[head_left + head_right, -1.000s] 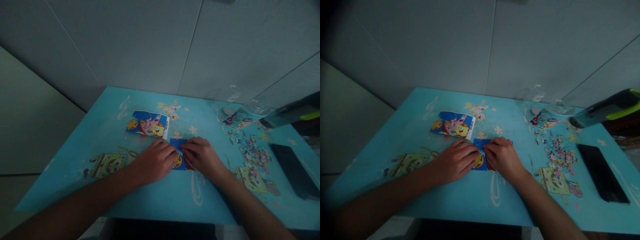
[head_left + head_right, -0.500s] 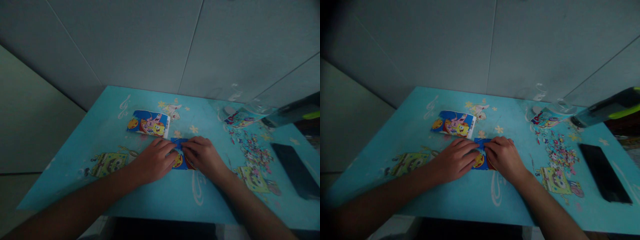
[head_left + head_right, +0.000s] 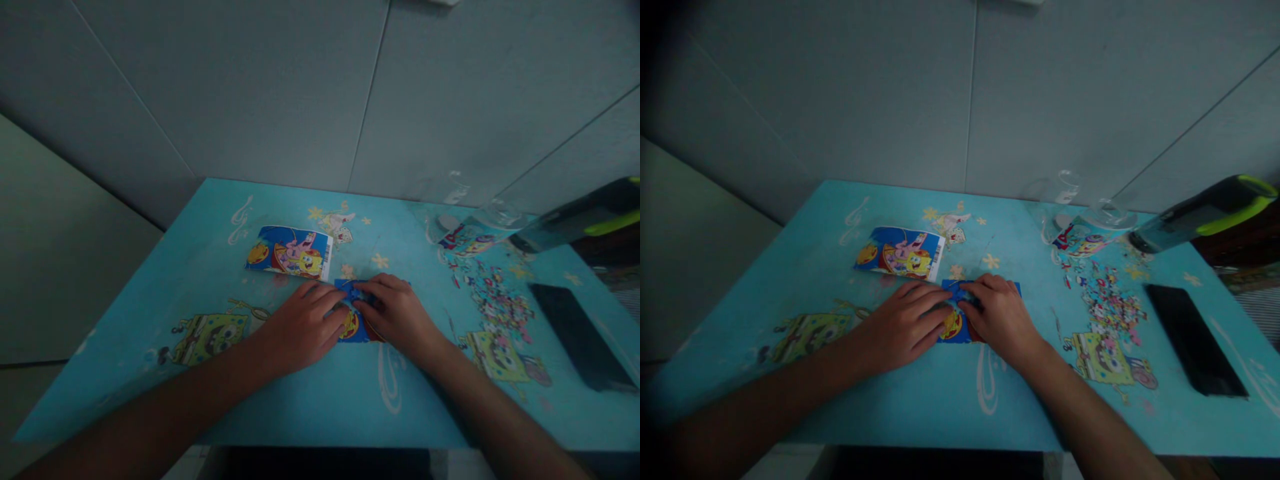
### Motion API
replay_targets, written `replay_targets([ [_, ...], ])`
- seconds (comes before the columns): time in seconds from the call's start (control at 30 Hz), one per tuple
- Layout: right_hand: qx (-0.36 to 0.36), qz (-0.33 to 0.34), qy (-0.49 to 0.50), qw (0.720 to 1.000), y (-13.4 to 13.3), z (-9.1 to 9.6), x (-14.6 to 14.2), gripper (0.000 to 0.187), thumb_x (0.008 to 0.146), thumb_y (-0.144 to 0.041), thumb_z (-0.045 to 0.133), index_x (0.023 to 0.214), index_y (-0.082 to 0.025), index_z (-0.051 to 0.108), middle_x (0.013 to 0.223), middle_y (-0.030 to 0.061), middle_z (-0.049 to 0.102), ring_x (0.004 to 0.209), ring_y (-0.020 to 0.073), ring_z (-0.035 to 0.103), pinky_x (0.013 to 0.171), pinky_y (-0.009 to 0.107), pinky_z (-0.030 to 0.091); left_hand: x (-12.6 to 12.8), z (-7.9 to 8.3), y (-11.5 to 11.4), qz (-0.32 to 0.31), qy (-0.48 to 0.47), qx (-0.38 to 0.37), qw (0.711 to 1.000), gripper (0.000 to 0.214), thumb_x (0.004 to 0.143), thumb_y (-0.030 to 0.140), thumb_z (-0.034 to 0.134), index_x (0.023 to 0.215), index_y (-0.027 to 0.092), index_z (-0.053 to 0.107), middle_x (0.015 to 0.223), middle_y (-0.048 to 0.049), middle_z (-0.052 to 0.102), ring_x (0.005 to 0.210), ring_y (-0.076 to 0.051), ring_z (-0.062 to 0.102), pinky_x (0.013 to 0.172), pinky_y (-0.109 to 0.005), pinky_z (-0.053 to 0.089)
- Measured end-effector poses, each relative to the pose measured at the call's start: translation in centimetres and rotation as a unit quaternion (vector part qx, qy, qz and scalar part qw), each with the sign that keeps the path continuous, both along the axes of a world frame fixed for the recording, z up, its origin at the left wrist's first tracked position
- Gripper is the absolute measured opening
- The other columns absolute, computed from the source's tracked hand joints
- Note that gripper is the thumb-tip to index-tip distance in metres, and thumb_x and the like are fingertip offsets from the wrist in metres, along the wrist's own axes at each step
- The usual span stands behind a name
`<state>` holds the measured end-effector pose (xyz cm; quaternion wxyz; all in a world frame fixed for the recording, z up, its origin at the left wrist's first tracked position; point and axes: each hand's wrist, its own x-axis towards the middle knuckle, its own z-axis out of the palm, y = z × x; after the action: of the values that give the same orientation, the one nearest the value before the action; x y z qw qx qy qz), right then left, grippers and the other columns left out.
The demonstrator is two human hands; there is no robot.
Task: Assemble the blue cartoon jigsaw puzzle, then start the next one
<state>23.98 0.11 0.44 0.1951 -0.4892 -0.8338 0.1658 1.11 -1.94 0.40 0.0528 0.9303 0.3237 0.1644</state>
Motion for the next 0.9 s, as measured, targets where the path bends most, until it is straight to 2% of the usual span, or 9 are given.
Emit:
replay_targets([
  [0.2, 0.001, -0.004, 0.041, 0.999, -0.1, 0.1, -0.2, 0.021, 0.088, -0.026, 0.071, 0.109, -0.025, 0.073, 0.096, 0.0062, 0.07, 0.09, 0.0216, 0.065, 0.084, 0.038, 0.05, -0.1, 0.0, 0.1, -0.001, 0.003, 0.006, 1.0, 0.023, 0.099, 0.024, 0.049, 0.117, 0.017, 0.063, 0.126, -0.0122, 0.061, 0.121, -0.027, 0.053, 0.105, -0.049, 0.042],
  [0.33, -0.057, -0.029, 0.107, 0.992, -0.3, 0.8, -0.2, 0.008, 0.091, -0.026, 0.066, 0.093, -0.022, 0.072, 0.084, 0.0021, 0.071, 0.076, 0.017, 0.064, 0.075, 0.032, 0.051, -0.1, 0.1, 0.1, -0.001, 0.003, 0.005, 1.0, 0.023, 0.099, 0.024, 0.049, 0.114, 0.016, 0.064, 0.126, -0.0124, 0.061, 0.121, -0.027, 0.053, 0.105, -0.049, 0.041],
  [0.43, -0.098, -0.064, 0.159, 0.98, -0.4, 1.2, 0.1, 0.016, 0.092, -0.028, 0.063, 0.103, -0.021, 0.072, 0.081, 0.0013, 0.07, 0.068, 0.0147, 0.062, 0.064, 0.028, 0.05, -0.1, 0.0, 0.0, -0.001, 0.002, 0.002, 1.0, 0.022, 0.099, 0.023, 0.05, 0.114, 0.016, 0.064, 0.127, -0.0128, 0.061, 0.121, -0.027, 0.053, 0.105, -0.05, 0.041],
  [0.5, -0.084, -0.066, 0.167, 0.98, -0.4, 1.2, 0.3, 0.026, 0.094, -0.026, 0.06, 0.117, -0.022, 0.071, 0.087, 0.0034, 0.07, 0.072, 0.0154, 0.062, 0.065, 0.028, 0.05, -0.1, 0.0, 0.0, -0.002, 0.002, 0.001, 1.0, 0.024, 0.099, 0.024, 0.05, 0.116, 0.016, 0.064, 0.129, -0.0128, 0.06, 0.122, -0.027, 0.053, 0.106, -0.05, 0.04],
  [0.57, -0.073, -0.051, 0.164, 0.982, -0.3, 1.2, 0.5, 0.03, 0.095, -0.024, 0.056, 0.121, -0.023, 0.071, 0.091, 0.0054, 0.069, 0.076, 0.0163, 0.063, 0.067, 0.029, 0.051, -0.1, -0.1, 0.1, -0.004, 0.001, 0.0, 1.0, 0.024, 0.099, 0.024, 0.05, 0.117, 0.017, 0.063, 0.13, -0.0125, 0.06, 0.122, -0.027, 0.053, 0.105, -0.05, 0.041],
  [0.7, -0.09, -0.052, 0.173, 0.979, -0.1, 1.1, 0.4, 0.027, 0.096, -0.026, 0.056, 0.112, -0.022, 0.076, 0.091, 0.0065, 0.07, 0.075, 0.0169, 0.065, 0.066, 0.03, 0.052, -0.1, 0.0, 0.1, -0.005, 0.001, -0.004, 1.0, 0.023, 0.098, 0.024, 0.051, 0.116, 0.017, 0.064, 0.129, -0.0129, 0.061, 0.122, -0.028, 0.053, 0.105, -0.05, 0.041],
  [0.8, -0.109, -0.079, 0.198, 0.971, -0.2, 1.2, 0.2, 0.024, 0.093, -0.032, 0.061, 0.108, -0.022, 0.077, 0.092, 0.006, 0.074, 0.077, 0.0183, 0.067, 0.069, 0.032, 0.054, -0.1, 0.1, 0.1, -0.006, 0.003, 0.0, 1.0, 0.024, 0.098, 0.024, 0.052, 0.117, 0.016, 0.063, 0.129, -0.0133, 0.061, 0.121, -0.028, 0.054, 0.104, -0.049, 0.042],
  [0.9, -0.131, -0.115, 0.213, 0.961, -0.3, 1.2, 0.1, 0.024, 0.091, -0.037, 0.064, 0.102, -0.021, 0.078, 0.082, 0.0044, 0.075, 0.07, 0.0188, 0.067, 0.067, 0.033, 0.055, -0.1, 0.1, 0.1, -0.006, -0.001, 0.006, 1.0, 0.024, 0.096, 0.023, 0.054, 0.117, 0.016, 0.063, 0.128, -0.0129, 0.062, 0.12, -0.027, 0.055, 0.103, -0.048, 0.042],
])
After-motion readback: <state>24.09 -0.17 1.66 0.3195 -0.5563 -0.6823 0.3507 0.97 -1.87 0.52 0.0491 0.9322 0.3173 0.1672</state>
